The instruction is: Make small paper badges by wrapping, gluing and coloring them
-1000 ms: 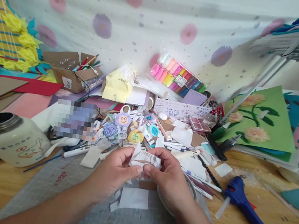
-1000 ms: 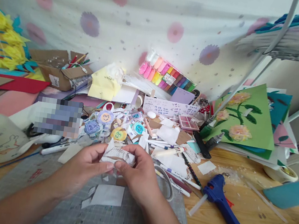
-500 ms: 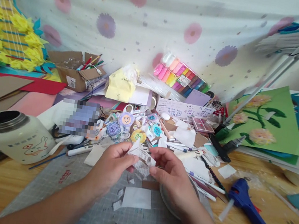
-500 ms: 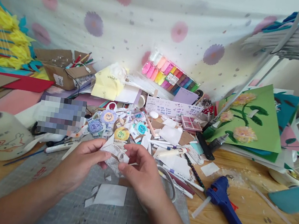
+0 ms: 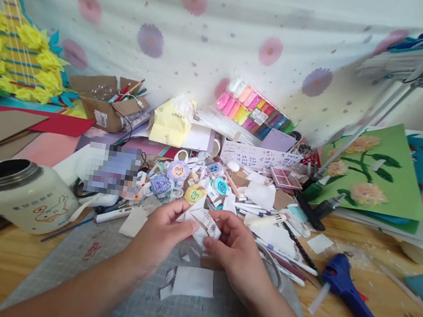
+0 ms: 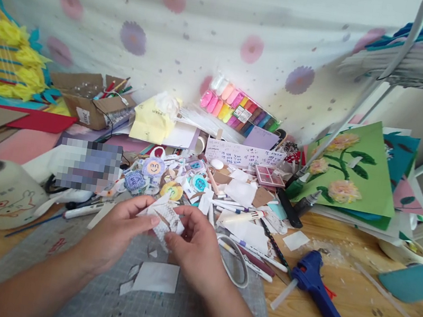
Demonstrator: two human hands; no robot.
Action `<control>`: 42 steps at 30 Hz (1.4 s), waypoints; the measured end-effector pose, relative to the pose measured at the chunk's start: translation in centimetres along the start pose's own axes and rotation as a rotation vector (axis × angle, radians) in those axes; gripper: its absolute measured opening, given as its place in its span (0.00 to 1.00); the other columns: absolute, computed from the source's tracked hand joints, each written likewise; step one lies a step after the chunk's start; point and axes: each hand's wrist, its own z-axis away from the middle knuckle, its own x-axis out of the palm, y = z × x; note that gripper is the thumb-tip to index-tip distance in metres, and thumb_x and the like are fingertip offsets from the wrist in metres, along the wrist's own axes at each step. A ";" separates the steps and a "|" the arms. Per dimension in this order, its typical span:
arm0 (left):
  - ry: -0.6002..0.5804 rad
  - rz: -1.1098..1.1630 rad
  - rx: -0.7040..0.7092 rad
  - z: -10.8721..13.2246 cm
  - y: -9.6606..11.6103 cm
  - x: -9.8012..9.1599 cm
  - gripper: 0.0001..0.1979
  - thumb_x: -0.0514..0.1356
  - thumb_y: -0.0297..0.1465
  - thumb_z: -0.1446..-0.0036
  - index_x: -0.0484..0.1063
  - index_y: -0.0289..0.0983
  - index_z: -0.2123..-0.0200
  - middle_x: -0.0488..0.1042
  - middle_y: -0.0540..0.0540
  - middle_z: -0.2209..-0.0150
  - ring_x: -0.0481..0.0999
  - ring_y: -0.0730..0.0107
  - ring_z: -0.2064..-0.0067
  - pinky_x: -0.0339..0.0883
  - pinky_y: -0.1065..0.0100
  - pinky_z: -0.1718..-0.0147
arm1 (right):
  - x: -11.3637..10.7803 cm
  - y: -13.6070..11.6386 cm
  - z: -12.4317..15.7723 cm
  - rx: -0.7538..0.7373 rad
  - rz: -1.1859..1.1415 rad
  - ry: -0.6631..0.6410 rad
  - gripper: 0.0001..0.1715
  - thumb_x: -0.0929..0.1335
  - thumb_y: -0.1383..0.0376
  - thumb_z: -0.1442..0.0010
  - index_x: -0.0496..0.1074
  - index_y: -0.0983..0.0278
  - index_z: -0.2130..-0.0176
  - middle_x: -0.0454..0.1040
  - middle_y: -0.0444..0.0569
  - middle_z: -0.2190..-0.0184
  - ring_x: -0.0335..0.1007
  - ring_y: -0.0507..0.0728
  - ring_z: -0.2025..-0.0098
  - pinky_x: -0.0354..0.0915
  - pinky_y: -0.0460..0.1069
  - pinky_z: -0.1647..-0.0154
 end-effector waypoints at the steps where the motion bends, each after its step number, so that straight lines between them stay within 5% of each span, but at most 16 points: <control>1: 0.021 -0.021 0.007 0.0 0.0 0.0 0.02 0.63 0.28 0.53 0.71 0.37 0.74 0.69 0.54 0.77 0.66 0.71 0.72 0.60 0.71 0.72 | 0.0 0.1 0.0 -0.005 -0.002 -0.022 0.19 0.73 0.68 0.55 0.70 0.61 0.60 0.72 0.41 0.70 0.65 0.52 0.70 0.61 0.46 0.69; 6: -0.010 -0.170 0.013 0.1 0.1 0.1 0.03 0.61 0.28 0.53 0.69 0.38 0.76 0.66 0.55 0.79 0.63 0.71 0.75 0.57 0.72 0.76 | -0.2 0.5 0.1 -0.048 -0.014 -0.028 0.14 0.73 0.57 0.49 0.74 0.63 0.63 0.72 0.43 0.72 0.63 0.51 0.72 0.58 0.45 0.70; 12: -0.081 -0.317 0.038 0.3 -0.3 0.0 0.01 0.61 0.26 0.55 0.73 0.38 0.76 0.62 0.56 0.81 0.59 0.73 0.78 0.51 0.71 0.79 | 0.2 0.2 -0.2 -0.036 -0.058 0.088 0.12 0.74 0.61 0.55 0.70 0.64 0.74 0.67 0.40 0.80 0.58 0.49 0.78 0.56 0.44 0.77; 20: -0.033 0.066 -0.044 0.6 -0.6 1.0 0.05 0.64 0.32 0.53 0.73 0.37 0.72 0.70 0.53 0.77 0.67 0.71 0.74 0.60 0.71 0.73 | 0.6 0.3 -0.2 -0.111 -0.057 0.211 0.09 0.73 0.62 0.53 0.70 0.63 0.74 0.65 0.39 0.80 0.56 0.48 0.79 0.55 0.43 0.77; 34: 0.070 0.142 -0.010 0.5 -1.3 1.3 0.04 0.64 0.32 0.51 0.75 0.37 0.72 0.71 0.52 0.76 0.68 0.70 0.71 0.62 0.71 0.70 | 0.7 1.1 -0.2 -0.172 0.010 0.251 0.07 0.71 0.63 0.51 0.69 0.63 0.73 0.65 0.39 0.80 0.56 0.49 0.78 0.54 0.44 0.77; 42: 0.091 0.097 -0.020 0.4 -1.1 1.5 0.08 0.64 0.31 0.51 0.71 0.36 0.78 0.65 0.55 0.80 0.61 0.75 0.75 0.56 0.73 0.76 | 1.0 1.0 -0.2 -0.169 0.046 0.266 0.07 0.71 0.64 0.51 0.69 0.63 0.73 0.65 0.39 0.80 0.56 0.49 0.78 0.53 0.44 0.78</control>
